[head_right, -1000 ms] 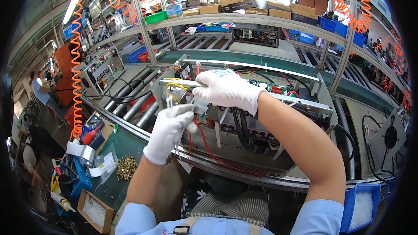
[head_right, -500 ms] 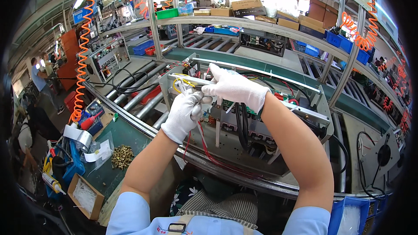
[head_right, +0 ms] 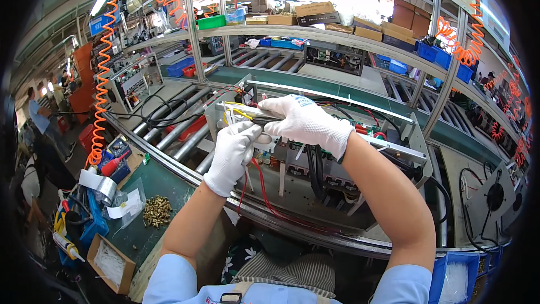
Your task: The person assembles an electronic device on a workbench, routing and securing wires with zip ties and connecting red wires to a circuit board. They handle the device casing, organize cables, and attach connectors to the internal components.
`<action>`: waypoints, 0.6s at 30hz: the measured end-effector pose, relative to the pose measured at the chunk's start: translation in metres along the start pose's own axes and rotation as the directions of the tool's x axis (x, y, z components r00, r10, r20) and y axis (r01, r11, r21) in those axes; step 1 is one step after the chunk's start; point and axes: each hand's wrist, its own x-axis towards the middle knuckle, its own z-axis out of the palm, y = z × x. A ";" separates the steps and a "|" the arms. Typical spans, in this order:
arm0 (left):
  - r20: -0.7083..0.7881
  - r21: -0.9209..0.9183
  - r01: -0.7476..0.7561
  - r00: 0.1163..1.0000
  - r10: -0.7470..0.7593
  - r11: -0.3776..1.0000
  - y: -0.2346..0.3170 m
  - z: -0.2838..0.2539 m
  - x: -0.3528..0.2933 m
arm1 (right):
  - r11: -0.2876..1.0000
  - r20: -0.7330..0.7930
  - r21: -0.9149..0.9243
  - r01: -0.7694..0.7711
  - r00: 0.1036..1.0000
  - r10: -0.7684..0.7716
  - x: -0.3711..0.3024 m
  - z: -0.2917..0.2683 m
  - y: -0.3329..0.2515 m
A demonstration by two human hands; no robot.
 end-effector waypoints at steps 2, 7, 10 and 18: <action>0.000 0.013 -0.024 1.000 0.024 1.000 -0.004 -0.003 0.003 | 0.999 -0.021 0.010 0.041 0.999 -0.041 0.000 -0.001 -0.001; -0.005 0.185 0.025 1.000 -0.024 0.982 0.013 -0.006 -0.003 | 0.981 0.069 0.183 -0.059 0.996 0.047 0.002 -0.003 -0.009; -0.033 0.158 -0.094 0.994 0.100 0.983 0.014 -0.011 -0.007 | 0.971 0.037 0.236 -0.048 0.999 0.040 0.005 0.000 0.002; 0.278 -0.079 -0.132 0.949 0.149 0.988 0.021 -0.044 0.008 | 0.941 0.069 0.335 -0.051 0.997 0.029 0.012 0.002 0.001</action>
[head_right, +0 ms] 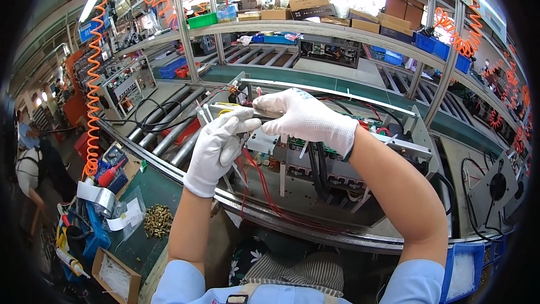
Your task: The person assembles an electronic device on a workbench, routing and securing wires with zip ties and connecting red wires to a circuit board. They handle the device casing, organize cables, and attach connectors to the internal components.
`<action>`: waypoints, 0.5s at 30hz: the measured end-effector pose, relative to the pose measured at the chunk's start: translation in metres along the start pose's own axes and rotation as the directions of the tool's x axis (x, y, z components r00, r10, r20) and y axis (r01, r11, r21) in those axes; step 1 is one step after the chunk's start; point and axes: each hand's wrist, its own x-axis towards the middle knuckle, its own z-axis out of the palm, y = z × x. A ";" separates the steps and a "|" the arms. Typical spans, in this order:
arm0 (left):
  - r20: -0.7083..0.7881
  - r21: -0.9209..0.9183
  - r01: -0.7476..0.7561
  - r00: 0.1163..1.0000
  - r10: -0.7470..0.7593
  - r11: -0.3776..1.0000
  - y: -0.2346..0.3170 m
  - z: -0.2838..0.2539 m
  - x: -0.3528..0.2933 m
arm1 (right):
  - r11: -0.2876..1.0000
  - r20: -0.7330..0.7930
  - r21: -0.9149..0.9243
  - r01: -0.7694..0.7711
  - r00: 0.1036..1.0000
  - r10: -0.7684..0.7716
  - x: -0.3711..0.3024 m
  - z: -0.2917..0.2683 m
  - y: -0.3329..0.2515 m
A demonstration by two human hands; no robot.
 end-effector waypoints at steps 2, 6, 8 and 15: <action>0.012 0.022 0.012 1.000 -0.012 1.000 0.000 0.000 0.003 | 0.999 -0.010 0.032 -0.032 0.999 0.032 -0.003 0.000 -0.002; -0.130 0.125 0.078 0.990 -0.061 0.989 0.004 0.014 0.001 | 1.000 -0.010 0.004 -0.029 1.000 0.029 -0.005 -0.001 -0.003; -0.178 0.182 0.078 0.983 -0.045 0.980 0.003 0.019 0.002 | 1.000 -0.014 -0.025 -0.015 1.000 0.014 -0.005 -0.003 -0.001; -0.178 0.206 0.061 0.984 -0.024 0.977 0.002 0.023 -0.002 | 1.000 -0.014 -0.018 -0.014 1.000 0.014 -0.006 -0.001 -0.007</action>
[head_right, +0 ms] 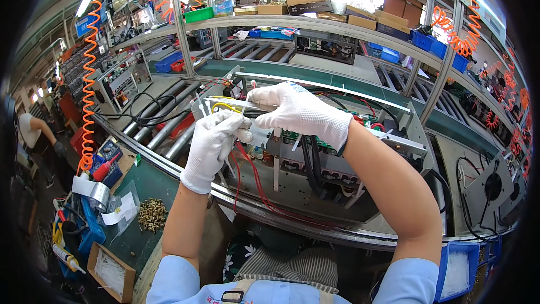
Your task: The person assembles an electronic device on a workbench, routing and securing wires with zip ties and connecting red wires to a circuit board. They handle the device casing, organize cables, and attach connectors to the internal components.
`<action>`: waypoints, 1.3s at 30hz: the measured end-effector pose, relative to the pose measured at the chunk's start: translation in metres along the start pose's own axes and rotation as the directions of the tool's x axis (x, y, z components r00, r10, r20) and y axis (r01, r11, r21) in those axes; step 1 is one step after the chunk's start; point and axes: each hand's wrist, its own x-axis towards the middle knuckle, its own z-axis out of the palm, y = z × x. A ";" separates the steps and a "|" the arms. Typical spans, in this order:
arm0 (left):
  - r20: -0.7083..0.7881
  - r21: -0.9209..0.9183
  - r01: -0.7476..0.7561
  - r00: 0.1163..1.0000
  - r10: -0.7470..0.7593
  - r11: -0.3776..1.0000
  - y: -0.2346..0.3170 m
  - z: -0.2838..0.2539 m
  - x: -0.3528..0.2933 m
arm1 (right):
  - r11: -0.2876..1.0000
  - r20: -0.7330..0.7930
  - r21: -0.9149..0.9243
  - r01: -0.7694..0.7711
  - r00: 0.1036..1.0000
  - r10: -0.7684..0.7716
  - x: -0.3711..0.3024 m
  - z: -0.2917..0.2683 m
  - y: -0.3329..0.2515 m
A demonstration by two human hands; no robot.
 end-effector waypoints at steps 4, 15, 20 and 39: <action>0.011 -0.001 0.030 0.999 -0.030 1.000 0.002 -0.001 0.005 | 1.000 0.016 0.019 0.006 1.000 -0.007 0.000 -0.002 0.003; 0.030 0.018 0.028 0.999 -0.029 0.999 0.004 0.000 0.003 | 0.999 0.027 0.046 -0.009 1.000 0.007 0.000 -0.002 0.004; 0.030 0.017 -0.035 0.999 0.035 0.999 0.001 0.000 0.006 | 0.996 0.046 -0.091 0.018 0.999 -0.013 0.000 -0.003 -0.002; -0.074 0.479 -0.489 0.805 0.589 0.729 -0.027 0.007 0.040 | 0.871 -0.036 -0.477 0.116 0.988 -0.151 -0.006 0.002 0.004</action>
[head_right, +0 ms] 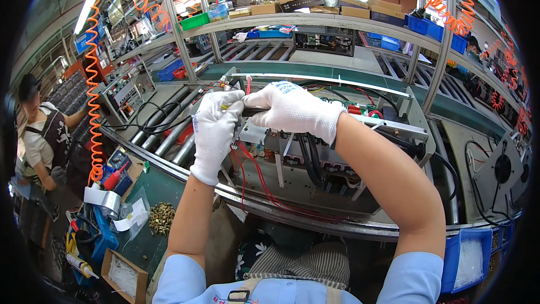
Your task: The person assembles an electronic device on a workbench, routing and securing wires with zip ties and connecting red wires to a circuit board. They handle the device casing, organize cables, and attach connectors to the internal components.
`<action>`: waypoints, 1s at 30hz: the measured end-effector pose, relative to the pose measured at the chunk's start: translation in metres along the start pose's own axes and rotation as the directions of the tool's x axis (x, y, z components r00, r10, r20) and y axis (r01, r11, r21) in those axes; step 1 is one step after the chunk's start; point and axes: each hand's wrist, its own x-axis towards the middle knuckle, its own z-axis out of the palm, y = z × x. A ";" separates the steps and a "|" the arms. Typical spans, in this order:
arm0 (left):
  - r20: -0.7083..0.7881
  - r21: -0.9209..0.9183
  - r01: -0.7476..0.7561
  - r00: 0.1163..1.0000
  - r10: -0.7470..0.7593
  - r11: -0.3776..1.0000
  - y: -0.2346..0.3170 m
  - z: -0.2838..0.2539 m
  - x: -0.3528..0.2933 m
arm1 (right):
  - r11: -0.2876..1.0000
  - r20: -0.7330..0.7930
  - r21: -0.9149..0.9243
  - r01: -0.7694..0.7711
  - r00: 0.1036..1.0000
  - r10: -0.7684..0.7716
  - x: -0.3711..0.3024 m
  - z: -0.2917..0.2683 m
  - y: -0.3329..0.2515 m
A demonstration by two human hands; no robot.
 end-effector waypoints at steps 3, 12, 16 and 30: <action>0.031 -0.311 0.260 0.964 -0.263 0.914 0.027 0.004 -0.002 | 0.995 -0.043 0.091 0.027 0.999 -0.023 0.000 0.002 0.006; 0.153 -0.377 0.227 0.971 -0.181 0.898 0.023 -0.017 -0.042 | 0.999 0.023 0.021 -0.041 0.999 0.041 -0.002 -0.002 0.003; 0.237 -0.465 0.289 0.951 -0.197 0.836 0.026 -0.018 -0.034 | 0.989 0.040 -0.145 0.023 0.999 -0.018 -0.005 -0.001 0.004; 0.043 -0.099 0.263 0.965 -0.260 0.960 0.063 -0.044 -0.043 | 0.931 -0.302 -0.365 0.015 0.944 -0.133 -0.063 -0.022 -0.009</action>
